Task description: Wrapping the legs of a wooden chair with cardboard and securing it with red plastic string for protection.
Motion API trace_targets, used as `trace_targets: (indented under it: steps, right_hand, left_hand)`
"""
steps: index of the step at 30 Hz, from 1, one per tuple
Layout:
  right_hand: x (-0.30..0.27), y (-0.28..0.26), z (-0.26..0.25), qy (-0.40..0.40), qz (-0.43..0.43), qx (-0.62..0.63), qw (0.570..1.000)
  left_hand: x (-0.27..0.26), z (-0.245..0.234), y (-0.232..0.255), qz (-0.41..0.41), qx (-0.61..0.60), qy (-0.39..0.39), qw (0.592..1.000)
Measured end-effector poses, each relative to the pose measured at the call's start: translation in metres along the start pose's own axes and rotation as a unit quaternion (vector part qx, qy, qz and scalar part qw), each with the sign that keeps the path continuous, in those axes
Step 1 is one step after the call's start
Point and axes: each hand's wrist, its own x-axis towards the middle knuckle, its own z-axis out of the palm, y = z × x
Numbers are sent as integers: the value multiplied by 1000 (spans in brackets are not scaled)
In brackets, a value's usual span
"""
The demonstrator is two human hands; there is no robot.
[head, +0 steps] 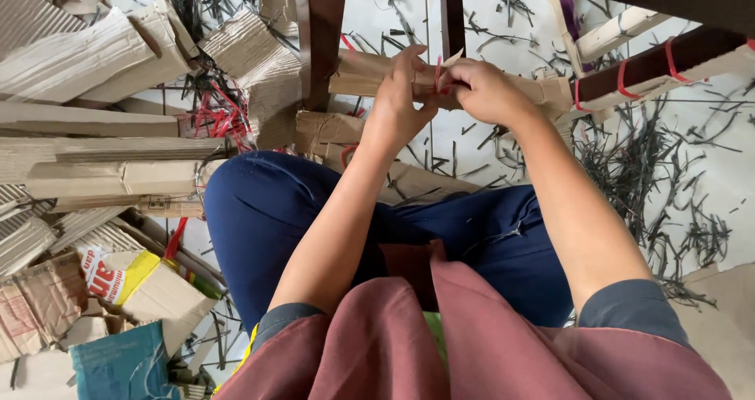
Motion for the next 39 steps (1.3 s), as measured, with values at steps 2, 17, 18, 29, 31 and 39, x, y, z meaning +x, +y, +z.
trace_targets:
  steps: [2, 17, 18, 29, 31, 39]
  right_hand:
    - [13, 20, 0, -24, 17, -8, 1000]
    - [16, 25, -5, -64, 40, 87, 993]
    - [16, 23, -6, -63, 37, 64, 995]
    - [14, 3, 6, -16, 66, -21, 997]
    - [11, 1, 7, 1, 68, -24, 997]
    - [-5, -1, 11, 246, -168, -7, 955]
  left_hand:
    - [0, -2, 9, -17, 62, -11, 998]
    - [-4, -5, 20, -1, 72, 10, 997]
    - [-5, -5, 18, 9, 45, 1, 999]
    - [-10, 4, 9, -3, 154, 11, 988]
    - [-10, -2, 15, 10, 144, 27, 989]
    - [-12, -26, 36, -45, 190, 1, 981]
